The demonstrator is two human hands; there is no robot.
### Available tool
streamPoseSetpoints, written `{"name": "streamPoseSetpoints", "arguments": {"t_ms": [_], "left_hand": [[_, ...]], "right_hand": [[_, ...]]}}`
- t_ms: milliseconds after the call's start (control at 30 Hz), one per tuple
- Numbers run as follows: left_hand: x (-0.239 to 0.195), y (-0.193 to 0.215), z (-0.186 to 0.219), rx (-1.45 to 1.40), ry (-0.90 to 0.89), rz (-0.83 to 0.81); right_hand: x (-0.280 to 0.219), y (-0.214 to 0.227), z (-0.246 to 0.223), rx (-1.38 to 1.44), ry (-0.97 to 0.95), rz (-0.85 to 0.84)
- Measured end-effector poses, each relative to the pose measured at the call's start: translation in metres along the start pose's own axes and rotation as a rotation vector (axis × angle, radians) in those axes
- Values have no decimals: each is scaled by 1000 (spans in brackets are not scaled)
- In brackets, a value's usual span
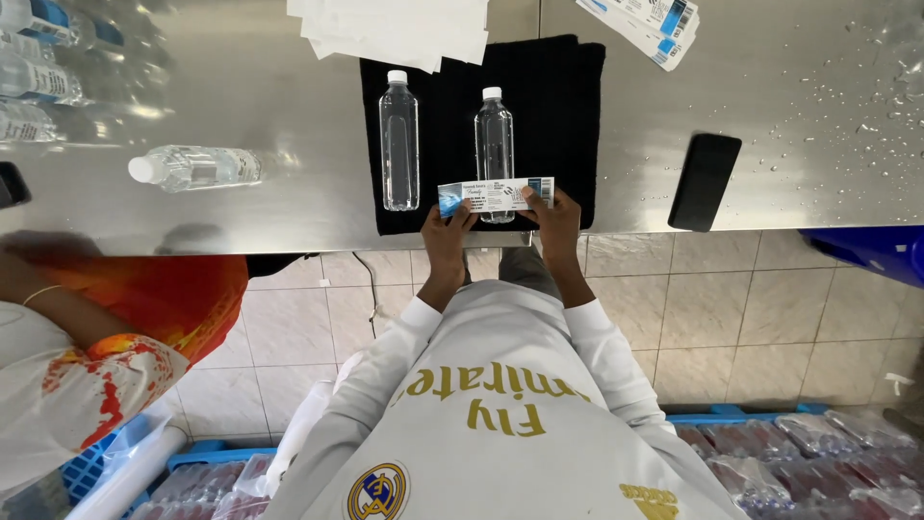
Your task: The person repeatedly picks up water bottles, wraps printed labels around them, and places them on a black mat. Another person is visible on the left side of the frame, also handling bottles.
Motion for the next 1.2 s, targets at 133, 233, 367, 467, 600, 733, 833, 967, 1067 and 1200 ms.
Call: {"name": "streamPoseSetpoints", "arguments": {"t_ms": [133,233,367,467,600,733,833,967,1067,1200], "left_hand": [[-4,-5,2,-9,-12,31],[3,-2,-12,-7,-30,34],[8,0,-20,43,-93,17],[41,9,-64,243,-166,12],[29,-6,-49,223,-115,-32],[10,-17,-16,222,-81,-35],[3,-20,-4,203,-37,-40],[7,-20,1,176,8,-44],[8,-22,9,194,2,-17],[36,-1,-1,161,21,-10]], "right_hand": [[-4,0,-7,25,-18,13],[-3,-1,-7,25,-13,13],[2,-2,-4,26,-14,7],[4,-5,11,-89,45,17],[-7,-13,15,-345,233,147],[-21,-24,-8,-577,786,148],[-37,-33,-23,-554,753,13],[-35,-42,-47,-580,122,-149],[-10,-56,-35,-422,-44,-227],[-9,-71,-45,-283,-210,-332]]}}
Point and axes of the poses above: each hand's wrist, its own x-axis towards the middle knuckle, its own y-axis out of the back of the hand, z = x × y, the point moved 1 cm from there along x, towards the middle knuckle, and after that the axes turned 10 degrees about z, right-handed, at the moved point
